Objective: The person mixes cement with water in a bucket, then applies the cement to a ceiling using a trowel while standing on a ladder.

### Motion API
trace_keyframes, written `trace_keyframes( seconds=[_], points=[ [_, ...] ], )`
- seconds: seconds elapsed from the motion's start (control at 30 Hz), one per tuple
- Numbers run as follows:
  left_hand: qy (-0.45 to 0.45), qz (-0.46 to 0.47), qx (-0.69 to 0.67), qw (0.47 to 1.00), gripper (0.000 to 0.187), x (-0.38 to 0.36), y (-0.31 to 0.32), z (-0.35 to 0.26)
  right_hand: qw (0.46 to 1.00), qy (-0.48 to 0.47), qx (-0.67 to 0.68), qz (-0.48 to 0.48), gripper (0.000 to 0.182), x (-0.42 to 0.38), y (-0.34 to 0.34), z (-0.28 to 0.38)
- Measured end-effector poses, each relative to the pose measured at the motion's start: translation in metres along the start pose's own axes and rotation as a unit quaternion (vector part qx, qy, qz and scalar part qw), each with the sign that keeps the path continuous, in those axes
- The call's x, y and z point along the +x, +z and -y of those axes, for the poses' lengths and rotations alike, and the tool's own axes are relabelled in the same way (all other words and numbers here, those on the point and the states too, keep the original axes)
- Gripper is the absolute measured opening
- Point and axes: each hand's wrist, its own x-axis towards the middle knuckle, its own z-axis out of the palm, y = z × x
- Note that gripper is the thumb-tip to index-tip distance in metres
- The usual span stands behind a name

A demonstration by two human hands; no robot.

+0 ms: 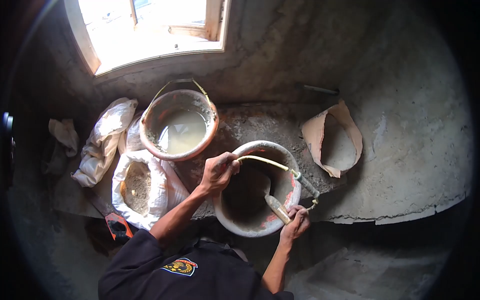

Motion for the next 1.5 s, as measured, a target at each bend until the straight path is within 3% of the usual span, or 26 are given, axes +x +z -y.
trace_keyframes(
  seconds=[0.23,0.5,0.6,0.7,0.8,0.93,1.07,1.17,1.2,1.4,1.5],
  points=[
    [-0.035,0.091,-0.023,0.995,0.006,-0.058,0.073,-0.050,0.983,-0.029,-0.070,-0.167,0.040,-0.066,-0.099,0.038],
    [-0.084,0.267,-0.089,0.956,0.015,-0.184,0.205,-0.096,0.940,-0.037,-0.128,-0.313,0.040,-0.183,-0.254,0.086],
    [-0.098,0.270,-0.145,0.947,0.015,-0.235,0.265,-0.116,0.926,-0.014,-0.117,-0.359,0.037,-0.228,-0.320,0.102],
    [-0.165,0.338,-0.195,0.906,0.020,-0.278,0.317,-0.145,0.904,-0.038,-0.099,-0.414,0.032,-0.270,-0.371,0.123],
    [-0.109,0.412,-0.216,0.878,0.021,-0.328,0.372,-0.161,0.862,-0.114,-0.114,-0.480,0.031,-0.318,-0.422,0.119],
    [-0.063,0.498,-0.269,0.822,0.021,-0.386,0.442,-0.193,0.792,-0.125,-0.131,-0.583,0.026,-0.377,-0.472,0.138],
    [-0.012,0.558,-0.334,0.760,0.020,-0.457,0.522,-0.196,0.743,-0.211,-0.147,-0.618,0.029,-0.427,-0.536,0.120],
    [-0.003,0.599,-0.343,0.724,0.019,-0.515,0.573,-0.220,0.701,-0.200,-0.151,-0.667,0.031,-0.464,-0.575,0.119],
    [-0.048,0.611,-0.347,0.710,0.018,-0.516,0.598,-0.227,0.694,-0.175,-0.167,-0.678,0.032,-0.455,-0.584,0.146],
    [-0.050,0.684,-0.330,0.649,0.013,-0.621,0.700,-0.297,0.615,-0.134,-0.196,-0.752,0.032,-0.507,-0.682,0.187],
    [-0.084,0.717,-0.338,0.604,0.012,-0.651,0.738,-0.299,0.587,-0.125,-0.181,-0.779,0.035,-0.516,-0.708,0.181]
  ],
)
